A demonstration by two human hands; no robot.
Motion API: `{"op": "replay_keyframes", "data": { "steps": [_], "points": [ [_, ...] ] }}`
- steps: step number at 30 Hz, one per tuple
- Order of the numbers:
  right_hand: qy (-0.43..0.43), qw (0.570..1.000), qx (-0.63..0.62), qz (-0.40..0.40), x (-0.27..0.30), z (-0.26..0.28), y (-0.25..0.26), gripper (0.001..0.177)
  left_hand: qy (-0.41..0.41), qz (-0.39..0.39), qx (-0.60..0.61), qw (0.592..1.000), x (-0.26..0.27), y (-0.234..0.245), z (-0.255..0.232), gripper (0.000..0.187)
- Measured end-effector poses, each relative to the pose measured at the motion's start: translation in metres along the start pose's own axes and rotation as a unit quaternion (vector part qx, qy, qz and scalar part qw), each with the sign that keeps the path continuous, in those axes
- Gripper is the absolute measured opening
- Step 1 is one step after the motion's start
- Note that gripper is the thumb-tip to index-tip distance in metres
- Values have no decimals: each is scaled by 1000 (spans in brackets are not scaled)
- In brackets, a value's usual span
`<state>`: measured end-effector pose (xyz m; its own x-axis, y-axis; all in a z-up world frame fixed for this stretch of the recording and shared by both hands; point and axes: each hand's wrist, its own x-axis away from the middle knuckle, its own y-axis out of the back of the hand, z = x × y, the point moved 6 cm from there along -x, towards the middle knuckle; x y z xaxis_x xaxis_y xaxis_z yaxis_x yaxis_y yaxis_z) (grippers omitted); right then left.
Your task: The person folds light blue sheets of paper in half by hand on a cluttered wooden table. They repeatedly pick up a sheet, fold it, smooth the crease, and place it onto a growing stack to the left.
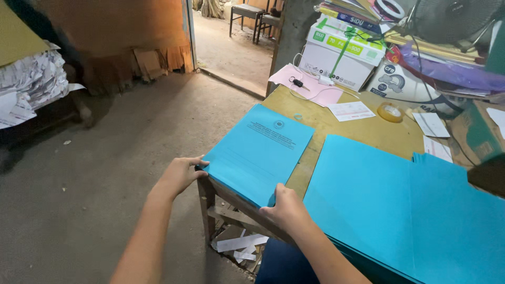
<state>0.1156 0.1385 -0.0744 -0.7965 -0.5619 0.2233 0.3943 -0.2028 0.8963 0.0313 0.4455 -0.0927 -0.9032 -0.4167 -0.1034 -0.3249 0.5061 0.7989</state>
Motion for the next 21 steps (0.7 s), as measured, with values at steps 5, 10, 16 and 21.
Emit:
{"op": "replay_keyframes", "data": {
  "steps": [5, 10, 16, 21],
  "points": [
    [42, 998, 41, -8, -6, 0, -9, 57, 38, -2, -15, 999, 7, 7, -8, 37],
    [114, 993, -16, -12, 26, -3, 24, 59, 43, 41, -78, 995, 13, 3, -25, 38],
    [-52, 991, -104, -67, 116, -144, 121, 44, 187, 116, -93, 971, 30, 10, -59, 41],
    [-235, 966, 25, -102, 203, -381, 141, 24, 187, 98, -193, 958, 11, -29, -21, 58]
  ]
}}
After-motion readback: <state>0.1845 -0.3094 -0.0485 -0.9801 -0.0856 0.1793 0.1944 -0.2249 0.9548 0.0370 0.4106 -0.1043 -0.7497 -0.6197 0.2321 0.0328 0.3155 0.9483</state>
